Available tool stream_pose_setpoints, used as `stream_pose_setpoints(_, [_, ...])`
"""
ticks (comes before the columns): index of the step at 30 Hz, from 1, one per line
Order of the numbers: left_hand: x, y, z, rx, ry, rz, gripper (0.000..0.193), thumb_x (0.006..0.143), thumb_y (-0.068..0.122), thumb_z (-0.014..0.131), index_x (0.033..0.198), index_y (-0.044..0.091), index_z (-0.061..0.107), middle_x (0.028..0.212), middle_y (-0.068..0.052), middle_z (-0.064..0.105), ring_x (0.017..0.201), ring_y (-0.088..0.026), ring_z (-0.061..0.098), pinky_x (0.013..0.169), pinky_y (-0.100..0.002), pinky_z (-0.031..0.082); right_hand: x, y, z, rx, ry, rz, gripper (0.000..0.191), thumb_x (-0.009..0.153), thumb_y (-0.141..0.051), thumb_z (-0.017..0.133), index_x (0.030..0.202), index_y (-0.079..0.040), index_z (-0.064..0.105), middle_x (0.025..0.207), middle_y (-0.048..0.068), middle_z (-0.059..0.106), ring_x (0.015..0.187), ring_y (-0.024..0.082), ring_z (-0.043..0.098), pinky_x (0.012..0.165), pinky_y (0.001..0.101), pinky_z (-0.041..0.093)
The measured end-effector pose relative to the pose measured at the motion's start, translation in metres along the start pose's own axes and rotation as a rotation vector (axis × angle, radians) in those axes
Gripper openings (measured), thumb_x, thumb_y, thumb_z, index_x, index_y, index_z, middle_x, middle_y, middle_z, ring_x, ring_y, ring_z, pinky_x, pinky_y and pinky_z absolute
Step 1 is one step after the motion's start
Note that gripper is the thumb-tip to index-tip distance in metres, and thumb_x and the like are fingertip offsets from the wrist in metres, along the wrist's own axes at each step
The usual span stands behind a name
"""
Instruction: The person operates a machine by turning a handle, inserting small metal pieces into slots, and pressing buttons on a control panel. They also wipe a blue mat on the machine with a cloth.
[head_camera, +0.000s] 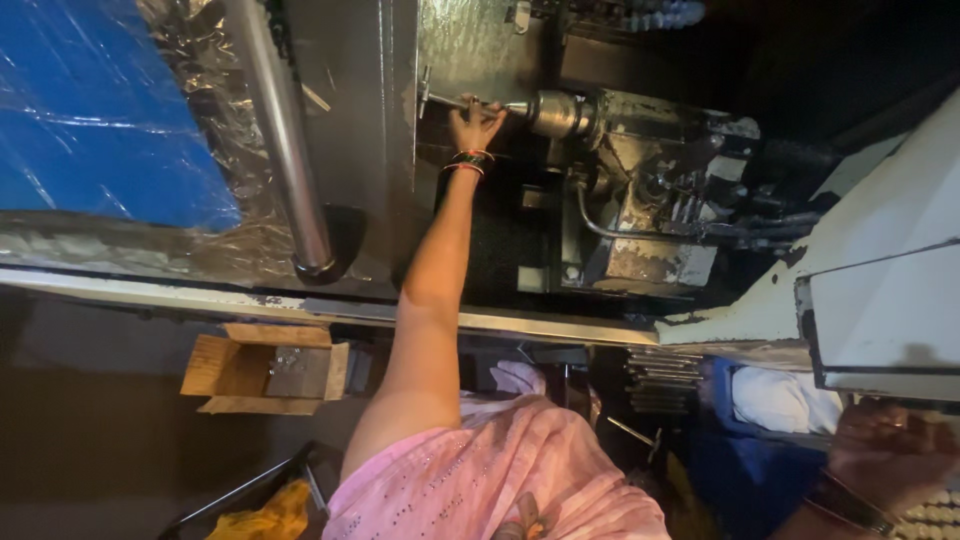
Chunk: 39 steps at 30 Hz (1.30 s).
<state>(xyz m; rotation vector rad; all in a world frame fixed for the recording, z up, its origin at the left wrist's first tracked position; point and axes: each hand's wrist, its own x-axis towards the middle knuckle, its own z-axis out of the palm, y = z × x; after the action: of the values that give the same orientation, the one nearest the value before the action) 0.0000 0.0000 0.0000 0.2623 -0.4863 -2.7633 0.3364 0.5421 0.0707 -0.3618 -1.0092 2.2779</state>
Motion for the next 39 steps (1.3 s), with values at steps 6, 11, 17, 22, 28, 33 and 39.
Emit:
stream_pose_setpoints(6, [0.006, -0.017, 0.012, -0.031, 0.119, 0.167, 0.035, 0.096, 0.001, 0.074, 0.123, -0.013, 0.058, 0.11, -0.029, 0.071, 0.095, -0.036, 0.074, 0.08, -0.045, 0.063, 0.006, -0.005, -0.024, -0.028, -0.139, 0.101, 0.033, 0.116, -0.031, 0.044, 0.109, -0.005, 0.064, 0.102, 0.01, 0.072, 0.085, 0.014, 0.073, 0.071, 0.0188, 0.059])
stream_pose_setpoints(11, [0.011, -0.02, 0.013, -0.106, -0.093, 0.257, 0.03, 0.099, 0.008, 0.065, 0.125, -0.004, 0.055, 0.116, -0.027, 0.071, 0.1, -0.031, 0.072, 0.078, -0.035, 0.06, 0.034, 0.004, -0.065, 0.036, -0.19, 0.052, 0.022, 0.12, -0.023, 0.048, 0.11, -0.007, 0.06, 0.096, 0.005, 0.065, 0.083, 0.013, 0.068, 0.075, 0.0212, 0.058])
stream_pose_setpoints(17, [0.013, -0.019, 0.012, 0.024, -0.092, 0.218, 0.028, 0.103, 0.012, 0.06, 0.124, -0.003, 0.052, 0.124, -0.03, 0.067, 0.107, -0.034, 0.07, 0.081, -0.037, 0.058, 0.045, 0.013, -0.088, 0.029, -0.122, 0.035, 0.016, 0.12, -0.019, 0.056, 0.123, -0.004, 0.06, 0.103, 0.007, 0.067, 0.081, 0.012, 0.063, 0.073, 0.0205, 0.054])
stream_pose_setpoints(22, [0.006, -0.016, 0.018, 0.093, -0.071, 0.179, 0.032, 0.103, 0.017, 0.057, 0.128, 0.001, 0.044, 0.132, -0.028, 0.065, 0.118, -0.037, 0.067, 0.089, -0.045, 0.055, 0.033, 0.009, -0.095, 0.088, -0.337, 0.04, 0.022, 0.12, -0.029, 0.051, 0.114, -0.01, 0.06, 0.104, 0.013, 0.07, 0.087, 0.016, 0.068, 0.083, 0.0276, 0.057])
stream_pose_setpoints(28, [0.006, -0.018, 0.018, 0.125, -0.044, 0.139, 0.028, 0.104, 0.018, 0.054, 0.128, 0.004, 0.048, 0.132, -0.026, 0.065, 0.119, -0.036, 0.067, 0.094, -0.047, 0.055, 0.033, 0.007, -0.096, 0.136, -0.297, 0.058, 0.031, 0.118, -0.035, 0.053, 0.108, -0.006, 0.06, 0.1, 0.015, 0.068, 0.084, 0.02, 0.064, 0.082, 0.0287, 0.053])
stream_pose_setpoints(33, [0.021, -0.03, 0.005, 0.143, -0.061, 0.152, 0.028, 0.105, 0.016, 0.055, 0.129, 0.004, 0.046, 0.135, -0.025, 0.065, 0.122, -0.035, 0.066, 0.096, -0.045, 0.055, 0.038, 0.01, -0.099, 0.187, -0.211, 0.046, 0.028, 0.119, -0.031, 0.053, 0.109, -0.006, 0.06, 0.098, 0.014, 0.066, 0.085, 0.021, 0.063, 0.081, 0.0292, 0.052])
stream_pose_setpoints(39, [0.001, -0.028, -0.017, 0.369, -0.165, -0.222, 0.048, 0.105, 0.017, 0.059, 0.146, 0.004, 0.038, 0.147, -0.024, 0.056, 0.134, -0.033, 0.059, 0.11, -0.044, 0.049, 0.05, 0.013, -0.108, 0.142, -0.236, 0.106, 0.026, 0.122, -0.031, 0.052, 0.111, -0.01, 0.062, 0.103, 0.012, 0.071, 0.089, 0.019, 0.067, 0.083, 0.0294, 0.052])
